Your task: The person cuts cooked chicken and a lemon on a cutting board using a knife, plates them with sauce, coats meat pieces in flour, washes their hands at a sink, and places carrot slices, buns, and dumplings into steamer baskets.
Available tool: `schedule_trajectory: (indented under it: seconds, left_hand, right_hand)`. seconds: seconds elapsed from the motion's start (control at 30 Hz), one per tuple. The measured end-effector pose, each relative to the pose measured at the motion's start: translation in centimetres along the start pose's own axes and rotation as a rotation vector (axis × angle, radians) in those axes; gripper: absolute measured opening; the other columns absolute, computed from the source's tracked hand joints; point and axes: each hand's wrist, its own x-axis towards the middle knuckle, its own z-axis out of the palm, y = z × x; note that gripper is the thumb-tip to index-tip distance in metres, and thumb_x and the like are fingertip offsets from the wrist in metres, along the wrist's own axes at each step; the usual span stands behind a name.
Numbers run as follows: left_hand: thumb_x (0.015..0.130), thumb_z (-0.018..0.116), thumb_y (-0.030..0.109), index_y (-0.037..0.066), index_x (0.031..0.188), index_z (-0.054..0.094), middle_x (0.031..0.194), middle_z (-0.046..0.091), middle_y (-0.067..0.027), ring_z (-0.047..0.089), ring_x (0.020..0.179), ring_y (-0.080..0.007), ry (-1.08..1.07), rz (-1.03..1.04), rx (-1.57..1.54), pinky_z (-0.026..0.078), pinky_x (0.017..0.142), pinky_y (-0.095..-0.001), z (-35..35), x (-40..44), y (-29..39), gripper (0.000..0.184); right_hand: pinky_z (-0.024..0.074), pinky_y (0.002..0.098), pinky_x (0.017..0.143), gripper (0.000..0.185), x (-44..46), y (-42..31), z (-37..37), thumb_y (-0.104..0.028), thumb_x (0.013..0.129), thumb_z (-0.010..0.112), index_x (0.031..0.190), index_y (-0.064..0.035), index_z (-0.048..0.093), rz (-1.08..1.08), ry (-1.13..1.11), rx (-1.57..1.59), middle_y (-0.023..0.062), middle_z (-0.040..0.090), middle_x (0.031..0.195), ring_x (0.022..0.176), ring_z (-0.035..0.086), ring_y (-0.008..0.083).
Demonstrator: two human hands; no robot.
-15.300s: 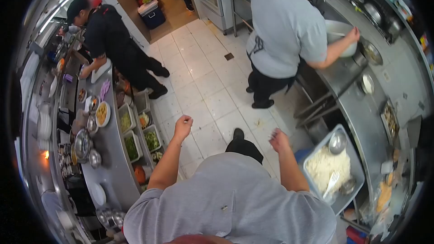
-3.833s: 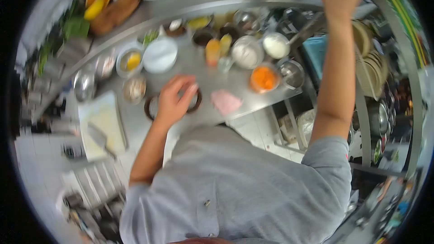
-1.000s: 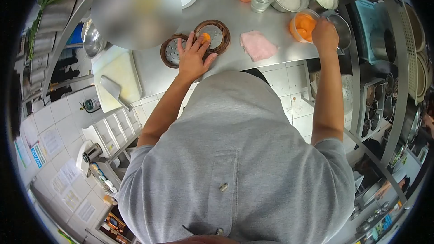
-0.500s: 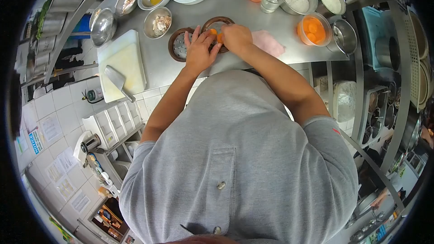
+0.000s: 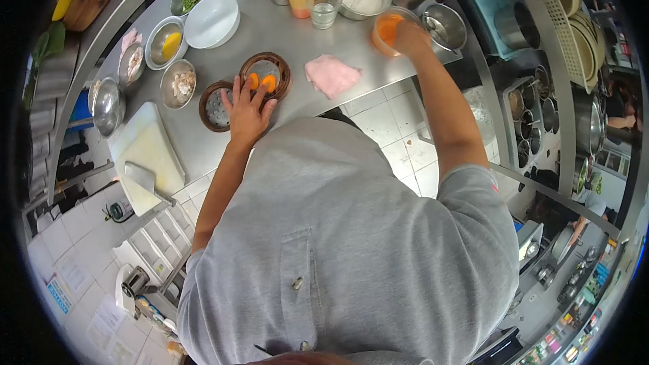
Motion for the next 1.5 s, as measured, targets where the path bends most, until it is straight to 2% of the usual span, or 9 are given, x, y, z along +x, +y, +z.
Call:
schedule_trajectory:
  seconds: [0.53, 0.73, 0.83, 1.03, 1.13, 1.2, 1.27, 1.43, 1.5]
  left_hand:
    - [0.099, 0.079, 0.044, 0.018, 0.157, 0.064, 0.172, 0.045, -0.0171, 0.027, 0.167, -0.0424, -0.063, -0.093, 0.003, 0.012, 0.133, -0.0703, -1.1, -2.5, 1.5, 0.065]
    - [0.097, 0.080, 0.040, 0.019, 0.156, 0.066, 0.174, 0.043, -0.0151, 0.025, 0.168, -0.0418, -0.041, -0.124, -0.050, 0.012, 0.133, -0.0729, -0.5, -2.9, 1.5, 0.064]
    - [0.097, 0.081, 0.039, 0.019, 0.156, 0.065, 0.174, 0.043, -0.0147, 0.025, 0.169, -0.0413, -0.037, -0.129, -0.068, 0.012, 0.133, -0.0726, -0.5, -2.9, 1.5, 0.064]
    - [0.096, 0.082, 0.035, 0.020, 0.156, 0.065, 0.174, 0.044, -0.0143, 0.026, 0.168, -0.0410, -0.023, -0.103, -0.113, 0.015, 0.133, -0.0697, -0.5, -3.1, 1.0, 0.064]
    - [0.096, 0.082, 0.032, 0.020, 0.154, 0.067, 0.173, 0.045, -0.0131, 0.027, 0.168, -0.0403, -0.003, -0.090, -0.148, 0.019, 0.133, -0.0669, -0.6, -3.3, 0.7, 0.061]
    - [0.097, 0.081, 0.032, 0.019, 0.152, 0.068, 0.172, 0.047, -0.0133, 0.030, 0.167, -0.0408, 0.017, -0.075, -0.135, 0.023, 0.131, -0.0659, -0.2, -3.5, 0.4, 0.058]
    - [0.098, 0.081, 0.033, 0.019, 0.149, 0.069, 0.170, 0.049, -0.0136, 0.033, 0.166, -0.0414, 0.038, -0.086, -0.107, 0.027, 0.129, -0.0650, 0.1, -3.6, 0.0, 0.054]
    - [0.099, 0.081, 0.033, 0.021, 0.138, 0.075, 0.167, 0.054, -0.0090, 0.039, 0.164, -0.0385, 0.104, -0.080, -0.156, 0.038, 0.120, -0.0599, 0.3, -4.4, -0.5, 0.042]
    - [0.099, 0.081, 0.034, 0.021, 0.137, 0.076, 0.166, 0.055, -0.0081, 0.039, 0.164, -0.0374, 0.108, -0.106, -0.140, 0.039, 0.119, -0.0584, 0.5, -4.6, -0.6, 0.040]
  right_hand:
    - [0.0612, 0.0472, 0.097, 0.029, -1.1, -0.3, -2.5, -0.030, 0.087, 0.078, 0.107, -0.0091, 0.083, -0.155, -0.111, 0.139, 0.0204, 0.081, 0.117, 0.111, 0.078, 0.0386]
    - [0.0615, 0.0468, 0.098, 0.037, -0.5, -0.4, -2.0, -0.036, 0.088, 0.079, 0.112, -0.0086, 0.084, -0.230, -0.112, 0.163, 0.0228, 0.081, 0.121, 0.112, 0.078, 0.0399]
    - [0.0597, 0.0478, 0.105, 0.057, 0.3, -1.0, -2.1, -0.049, 0.089, 0.076, 0.123, -0.0050, 0.083, -0.148, -0.236, 0.028, 0.0234, 0.080, 0.128, 0.121, 0.076, 0.0391]
    - [0.0615, 0.0491, 0.089, 0.039, 2.3, 2.7, -1.2, -0.034, 0.088, 0.079, 0.110, -0.0015, 0.083, -0.320, -0.263, 0.345, 0.0205, 0.083, 0.108, 0.102, 0.079, 0.0408]
    - [0.0605, 0.0507, 0.085, 0.029, 0.9, 2.6, -4.0, -0.024, 0.093, 0.070, 0.103, 0.0005, 0.082, -0.327, -0.099, 0.398, 0.0204, 0.083, 0.102, 0.097, 0.079, 0.0414]
    - [0.0640, 0.0493, 0.096, 0.026, -0.3, 2.0, -5.1, -0.021, 0.099, 0.066, 0.111, -0.0056, 0.083, -0.227, -0.026, 0.085, 0.0227, 0.082, 0.115, 0.112, 0.079, 0.0382]
    - [0.0656, 0.0525, 0.091, 0.026, -2.2, 1.9, -5.5, -0.018, 0.104, 0.059, 0.112, -0.0103, 0.083, -0.106, 0.145, -0.207, 0.0213, 0.082, 0.115, 0.108, 0.081, 0.0387]
    - [0.0660, 0.0517, 0.083, 0.020, -7.2, -4.3, -9.2, -0.017, 0.104, 0.063, 0.110, -0.0124, 0.082, -0.043, 0.344, -0.058, 0.0193, 0.082, 0.114, 0.099, 0.082, 0.0397]
    - [0.0629, 0.0503, 0.084, 0.015, -9.9, -10.3, -10.3, -0.015, 0.100, 0.071, 0.108, -0.0091, 0.082, -0.296, 0.341, 0.438, 0.0186, 0.081, 0.114, 0.100, 0.080, 0.0384]
